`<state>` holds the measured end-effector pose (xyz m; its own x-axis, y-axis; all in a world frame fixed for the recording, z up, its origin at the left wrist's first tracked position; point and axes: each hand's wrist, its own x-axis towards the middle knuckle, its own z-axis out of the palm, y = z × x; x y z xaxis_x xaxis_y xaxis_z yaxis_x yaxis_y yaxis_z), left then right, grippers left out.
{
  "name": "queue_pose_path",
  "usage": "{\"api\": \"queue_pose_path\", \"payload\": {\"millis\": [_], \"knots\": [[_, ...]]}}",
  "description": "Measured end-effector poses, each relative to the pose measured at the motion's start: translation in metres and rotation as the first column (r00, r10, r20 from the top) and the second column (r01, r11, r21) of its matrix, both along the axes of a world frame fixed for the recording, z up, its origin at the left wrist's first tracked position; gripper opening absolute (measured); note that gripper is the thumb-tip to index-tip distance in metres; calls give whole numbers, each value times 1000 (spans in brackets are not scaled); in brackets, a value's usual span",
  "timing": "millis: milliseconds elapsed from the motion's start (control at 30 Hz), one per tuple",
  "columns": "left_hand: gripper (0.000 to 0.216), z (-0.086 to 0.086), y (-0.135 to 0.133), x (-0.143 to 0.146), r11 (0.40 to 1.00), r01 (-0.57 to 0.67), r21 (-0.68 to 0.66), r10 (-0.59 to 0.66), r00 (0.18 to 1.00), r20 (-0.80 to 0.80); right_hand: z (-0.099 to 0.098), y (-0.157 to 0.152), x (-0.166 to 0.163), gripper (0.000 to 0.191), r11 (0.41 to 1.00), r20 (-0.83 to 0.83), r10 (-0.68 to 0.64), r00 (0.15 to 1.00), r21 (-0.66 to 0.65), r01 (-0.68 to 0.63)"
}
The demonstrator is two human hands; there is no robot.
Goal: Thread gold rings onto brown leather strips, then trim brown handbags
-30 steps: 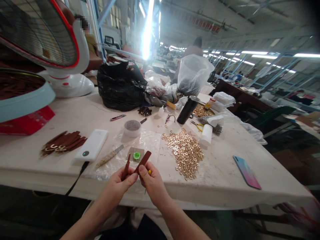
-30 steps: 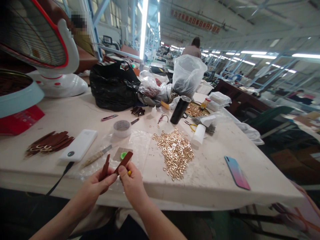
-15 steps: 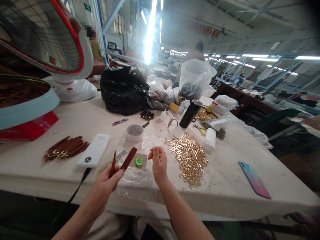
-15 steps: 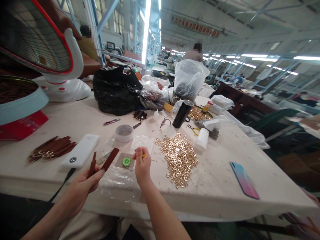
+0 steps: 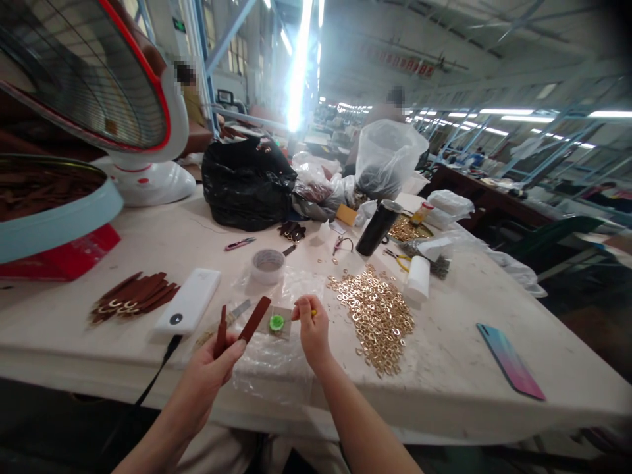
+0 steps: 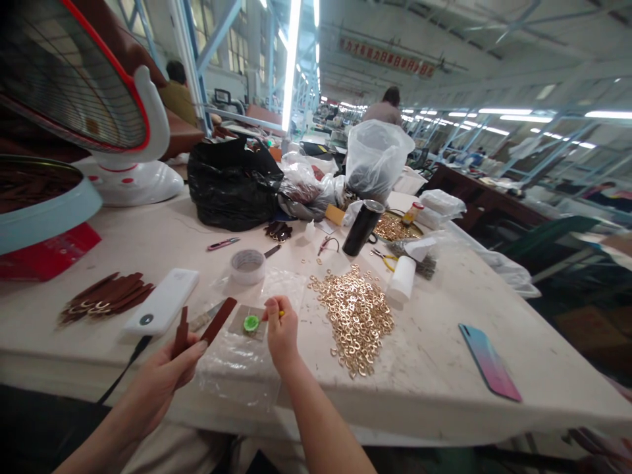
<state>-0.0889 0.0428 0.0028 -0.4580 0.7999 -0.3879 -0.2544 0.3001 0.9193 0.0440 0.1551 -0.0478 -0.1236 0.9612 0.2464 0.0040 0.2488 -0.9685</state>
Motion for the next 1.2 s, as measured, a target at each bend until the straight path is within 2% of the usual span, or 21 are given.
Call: {"api": "queue_pose_path", "payload": {"millis": [233,300,433,533,600,733,867,1067,1200], "knots": [[38,-2,-1,2,999,33,17,-33,999,-23,-7,5,3,39,997,-118,-2,993,-82,-8],[39,-4,0,3,998,56,15,-56,998,-29,2,3,6,39,991,-220,-41,975,-130,12],[42,-5,2,6,993,120,2,-120,993,7,36,-13,19,39,979,-399,-100,912,-201,20],[47,-2,1,12,987,158,-14,-157,986,58,57,-27,25,38,974,-480,-102,872,-227,-11],[49,4,0,15,984,176,-17,-174,981,83,63,-34,25,38,973,-499,-98,861,-231,-24],[48,15,-4,21,988,151,-14,-149,983,103,62,-41,18,39,965,-534,-76,842,-251,-73],[44,18,-5,25,995,96,15,-97,983,153,59,-43,15,38,954,-587,-102,803,-287,-88],[39,15,-5,29,996,77,43,-83,979,186,56,-48,35,37,962,-581,-218,784,-264,71],[39,12,-5,29,995,101,21,-103,987,123,48,-55,42,35,971,-517,-213,829,-206,121]]}}
